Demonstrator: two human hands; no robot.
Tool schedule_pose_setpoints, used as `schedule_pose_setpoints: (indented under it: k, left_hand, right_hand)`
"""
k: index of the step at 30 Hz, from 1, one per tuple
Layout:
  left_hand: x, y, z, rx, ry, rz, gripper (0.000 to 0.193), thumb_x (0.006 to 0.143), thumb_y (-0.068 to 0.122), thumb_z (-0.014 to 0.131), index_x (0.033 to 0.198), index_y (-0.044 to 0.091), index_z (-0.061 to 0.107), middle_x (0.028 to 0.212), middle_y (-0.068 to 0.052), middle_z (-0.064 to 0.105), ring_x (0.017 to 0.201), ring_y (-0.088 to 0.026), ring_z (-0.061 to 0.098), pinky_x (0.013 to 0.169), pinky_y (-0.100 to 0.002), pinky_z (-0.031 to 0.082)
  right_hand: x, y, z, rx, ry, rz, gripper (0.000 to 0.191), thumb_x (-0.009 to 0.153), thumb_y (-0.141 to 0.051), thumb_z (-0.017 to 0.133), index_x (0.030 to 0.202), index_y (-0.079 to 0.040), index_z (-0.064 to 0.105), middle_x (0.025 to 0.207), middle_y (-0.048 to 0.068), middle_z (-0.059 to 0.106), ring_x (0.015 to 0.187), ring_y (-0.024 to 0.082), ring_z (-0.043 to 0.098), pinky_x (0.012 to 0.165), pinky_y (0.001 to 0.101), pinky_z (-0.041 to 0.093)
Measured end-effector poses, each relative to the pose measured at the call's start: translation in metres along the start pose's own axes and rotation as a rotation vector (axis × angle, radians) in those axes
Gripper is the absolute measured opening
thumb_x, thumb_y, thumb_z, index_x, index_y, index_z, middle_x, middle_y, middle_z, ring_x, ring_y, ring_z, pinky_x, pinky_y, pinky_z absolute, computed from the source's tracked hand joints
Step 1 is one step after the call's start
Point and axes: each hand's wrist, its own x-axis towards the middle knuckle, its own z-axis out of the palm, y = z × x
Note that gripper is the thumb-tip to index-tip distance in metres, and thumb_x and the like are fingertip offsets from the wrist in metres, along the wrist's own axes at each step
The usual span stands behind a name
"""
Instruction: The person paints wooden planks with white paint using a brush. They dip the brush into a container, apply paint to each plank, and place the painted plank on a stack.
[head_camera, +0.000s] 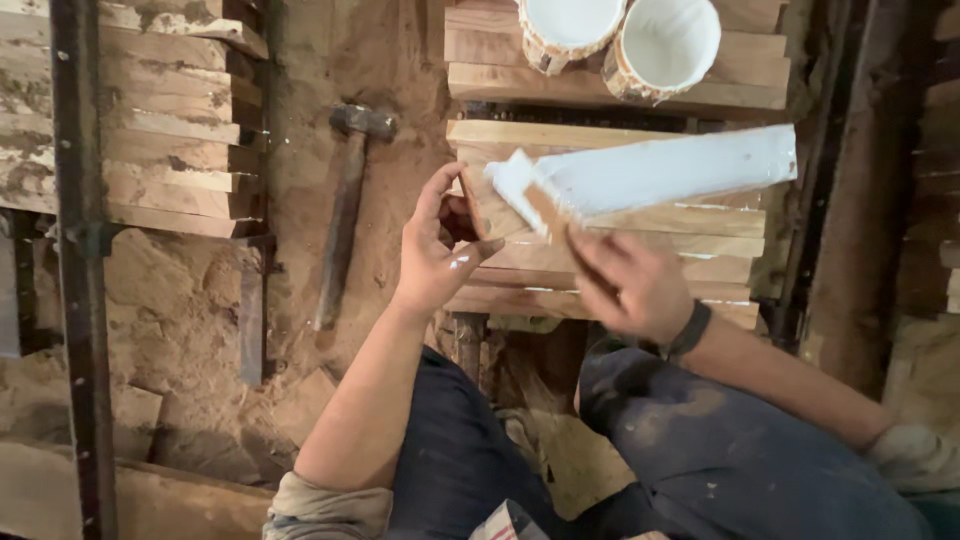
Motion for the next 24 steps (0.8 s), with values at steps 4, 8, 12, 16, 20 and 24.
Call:
schedule_pose_setpoints:
  k: [4,8,12,16,20,24]
  left_hand:
    - [0.004,0.000,0.002,-0.068,0.023,0.016,0.085,0.081,-0.012,0.075,0.157,0.004,0.040,0.105,-0.003,0.064,0.094,-0.011,0.065,0.085,-0.025,0.056]
    - [0.008,0.002,0.000,-0.074,0.000,0.010,0.088,0.079,-0.011,0.081,0.155,0.004,0.040,0.100,-0.002,0.062,0.092,-0.009,0.063,0.084,-0.025,0.057]
    - [0.008,0.005,0.000,-0.078,0.003,-0.014,0.087,0.078,-0.012,0.081,0.154,0.004,0.042,0.101,-0.002,0.062,0.091,-0.008,0.063,0.083,-0.025,0.056]
    - [0.010,0.005,0.004,-0.026,0.029,0.018,0.086,0.076,-0.014,0.080,0.152,0.004,0.042,0.116,-0.001,0.062,0.097,-0.009,0.061,0.085,-0.025,0.053]
    - [0.011,0.002,0.003,-0.080,-0.006,0.045,0.088,0.078,-0.013,0.079,0.155,0.004,0.039,0.112,-0.002,0.066,0.101,-0.009,0.065,0.091,-0.026,0.056]
    - [0.010,-0.004,-0.005,-0.121,0.015,-0.004,0.088,0.081,-0.010,0.084,0.156,0.003,0.041,0.104,-0.001,0.063,0.095,-0.009,0.064,0.086,-0.026,0.055]
  right_hand:
    - [-0.004,0.007,-0.001,0.050,-0.091,-0.194,0.049,0.081,-0.016,0.074,0.128,-0.004,0.070,0.080,0.010,0.065,0.052,0.023,0.057,0.047,0.0359,0.046]
    - [-0.002,0.004,-0.002,0.071,0.136,0.093,0.049,0.090,-0.014,0.067,0.138,-0.006,0.062,0.095,0.012,0.062,0.076,0.027,0.062,0.067,0.0359,0.051]
    - [0.007,-0.003,-0.003,0.006,-0.029,0.019,0.052,0.084,-0.015,0.073,0.134,-0.003,0.066,0.084,0.011,0.062,0.060,0.025,0.058,0.053,0.0366,0.047]
    - [0.014,-0.008,-0.002,0.068,-0.058,-0.120,0.049,0.086,-0.016,0.072,0.134,-0.008,0.067,0.091,0.009,0.064,0.064,0.024,0.060,0.057,0.0350,0.049]
    - [0.014,-0.007,0.001,0.055,0.020,-0.157,0.047,0.089,-0.014,0.071,0.135,-0.007,0.065,0.093,0.010,0.063,0.068,0.023,0.062,0.060,0.0342,0.050]
    - [0.011,-0.003,0.003,0.095,-0.059,-0.254,0.050,0.086,-0.010,0.072,0.135,-0.007,0.065,0.086,0.008,0.060,0.062,0.022,0.059,0.055,0.0351,0.049]
